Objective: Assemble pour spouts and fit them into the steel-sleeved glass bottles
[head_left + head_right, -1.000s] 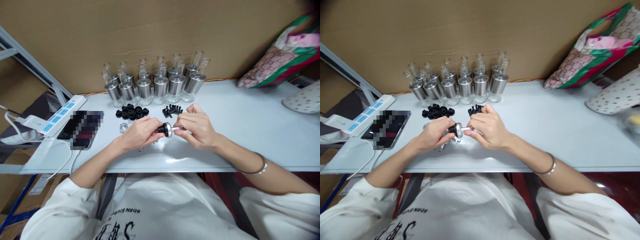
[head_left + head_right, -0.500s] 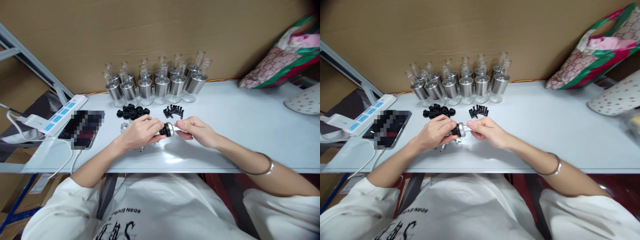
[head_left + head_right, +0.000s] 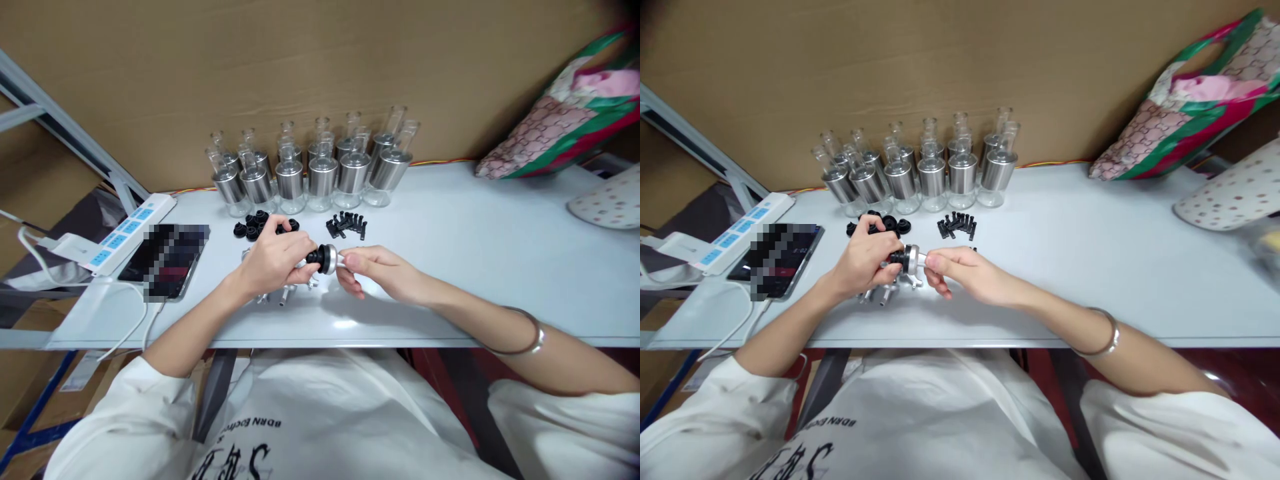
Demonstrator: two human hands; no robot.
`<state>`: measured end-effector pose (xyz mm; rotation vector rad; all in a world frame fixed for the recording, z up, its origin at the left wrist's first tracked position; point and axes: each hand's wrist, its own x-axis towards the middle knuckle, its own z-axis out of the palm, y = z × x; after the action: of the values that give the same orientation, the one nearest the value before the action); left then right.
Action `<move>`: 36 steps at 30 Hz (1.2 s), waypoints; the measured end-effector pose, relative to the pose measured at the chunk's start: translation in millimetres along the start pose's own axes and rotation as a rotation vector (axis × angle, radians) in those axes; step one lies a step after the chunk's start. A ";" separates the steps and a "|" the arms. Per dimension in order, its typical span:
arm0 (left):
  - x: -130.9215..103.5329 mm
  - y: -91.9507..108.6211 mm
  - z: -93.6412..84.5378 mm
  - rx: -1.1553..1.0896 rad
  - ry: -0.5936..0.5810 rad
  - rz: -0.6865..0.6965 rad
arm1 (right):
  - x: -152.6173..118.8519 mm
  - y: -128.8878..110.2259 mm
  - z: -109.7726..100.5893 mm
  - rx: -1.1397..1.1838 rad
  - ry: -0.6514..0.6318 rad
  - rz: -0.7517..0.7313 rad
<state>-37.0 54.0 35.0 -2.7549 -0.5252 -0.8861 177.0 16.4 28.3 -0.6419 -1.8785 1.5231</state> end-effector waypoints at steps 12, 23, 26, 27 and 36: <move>3.2 7.7 -0.7 -0.380 -0.246 -0.315 | 3.4 10.0 -14.7 -1.208 0.195 -0.637; 2.9 1.0 -4.3 -0.292 -0.240 -0.237 | 2.0 7.5 -11.6 -1.255 0.236 -0.651; 0.7 -9.6 -9.3 -0.157 -0.183 -0.252 | 0.5 7.3 -13.5 -1.174 0.270 -0.624; 0.0 -14.0 -12.4 -0.096 -0.174 -0.280 | 0.3 7.3 -14.2 -1.152 0.289 -0.621; -26.1 -63.1 -41.2 0.240 -0.542 -0.880 | 0.7 7.1 -13.9 -1.163 0.333 -0.654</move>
<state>-103.0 92.7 57.5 -2.4652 -1.8740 -0.1214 186.6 27.7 23.4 -0.5848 -2.2457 -0.1727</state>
